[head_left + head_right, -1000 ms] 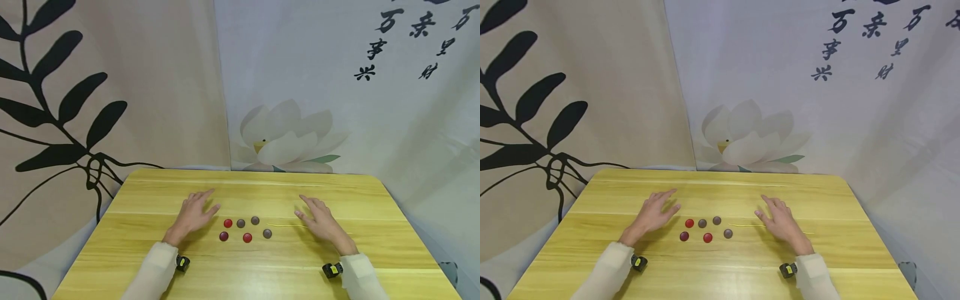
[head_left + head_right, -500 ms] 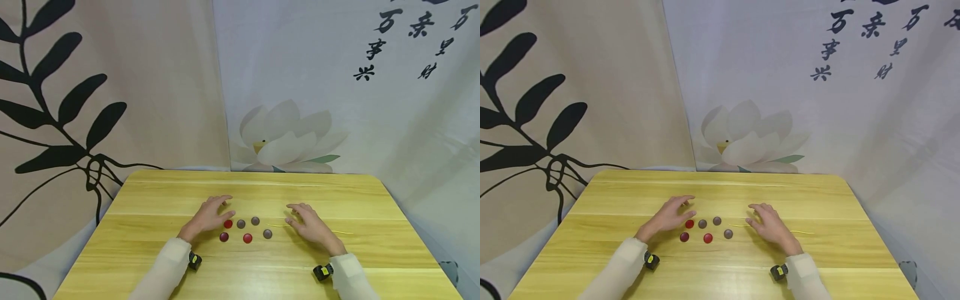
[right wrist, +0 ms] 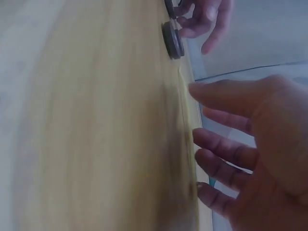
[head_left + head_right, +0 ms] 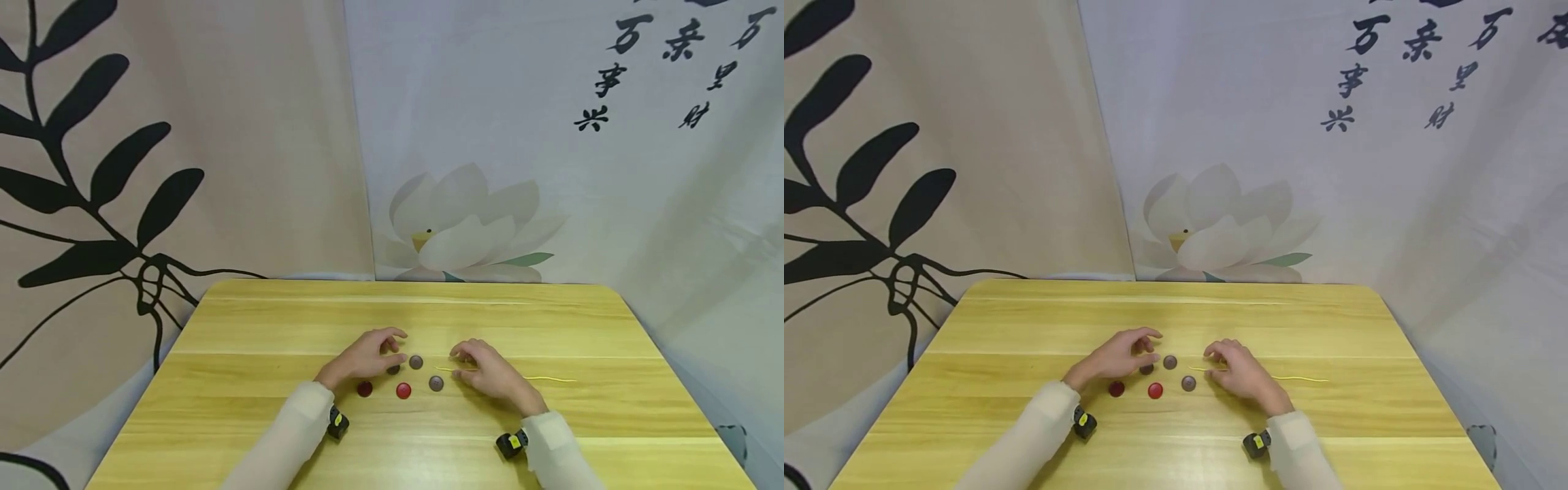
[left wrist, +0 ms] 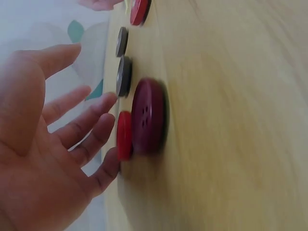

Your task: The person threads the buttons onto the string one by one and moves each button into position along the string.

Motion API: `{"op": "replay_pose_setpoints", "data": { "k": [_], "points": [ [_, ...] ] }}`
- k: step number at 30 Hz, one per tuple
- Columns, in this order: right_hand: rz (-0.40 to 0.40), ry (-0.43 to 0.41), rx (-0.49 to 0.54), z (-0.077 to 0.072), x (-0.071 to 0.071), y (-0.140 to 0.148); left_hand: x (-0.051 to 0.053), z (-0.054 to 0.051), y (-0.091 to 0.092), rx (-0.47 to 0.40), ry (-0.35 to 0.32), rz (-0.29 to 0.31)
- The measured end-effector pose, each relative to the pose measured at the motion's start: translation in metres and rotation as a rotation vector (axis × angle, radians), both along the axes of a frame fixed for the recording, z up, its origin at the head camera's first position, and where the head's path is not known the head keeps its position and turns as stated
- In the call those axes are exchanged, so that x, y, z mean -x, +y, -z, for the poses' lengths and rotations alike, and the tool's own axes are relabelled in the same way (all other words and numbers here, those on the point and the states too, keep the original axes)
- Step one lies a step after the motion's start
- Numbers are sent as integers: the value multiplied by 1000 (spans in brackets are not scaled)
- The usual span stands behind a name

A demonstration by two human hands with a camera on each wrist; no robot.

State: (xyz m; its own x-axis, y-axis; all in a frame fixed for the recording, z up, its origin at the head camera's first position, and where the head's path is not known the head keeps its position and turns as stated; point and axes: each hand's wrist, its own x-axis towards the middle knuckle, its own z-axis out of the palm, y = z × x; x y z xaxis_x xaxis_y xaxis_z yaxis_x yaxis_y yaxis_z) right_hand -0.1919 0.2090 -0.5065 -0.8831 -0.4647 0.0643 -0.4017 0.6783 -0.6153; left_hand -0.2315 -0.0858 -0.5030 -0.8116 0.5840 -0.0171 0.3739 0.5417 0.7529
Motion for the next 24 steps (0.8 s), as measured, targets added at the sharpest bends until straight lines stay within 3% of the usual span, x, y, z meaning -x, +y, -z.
{"op": "replay_pose_setpoints", "data": {
  "k": [10,16,24],
  "points": [
    [-73,-123,44,-1,10,-6,9,3,17,-3,-50,67],
    [-42,-215,126,3,15,-5,10,5,24,23,-120,22],
    [-7,-224,145,8,17,-5,12,3,26,13,-177,-6]
  ]
}}
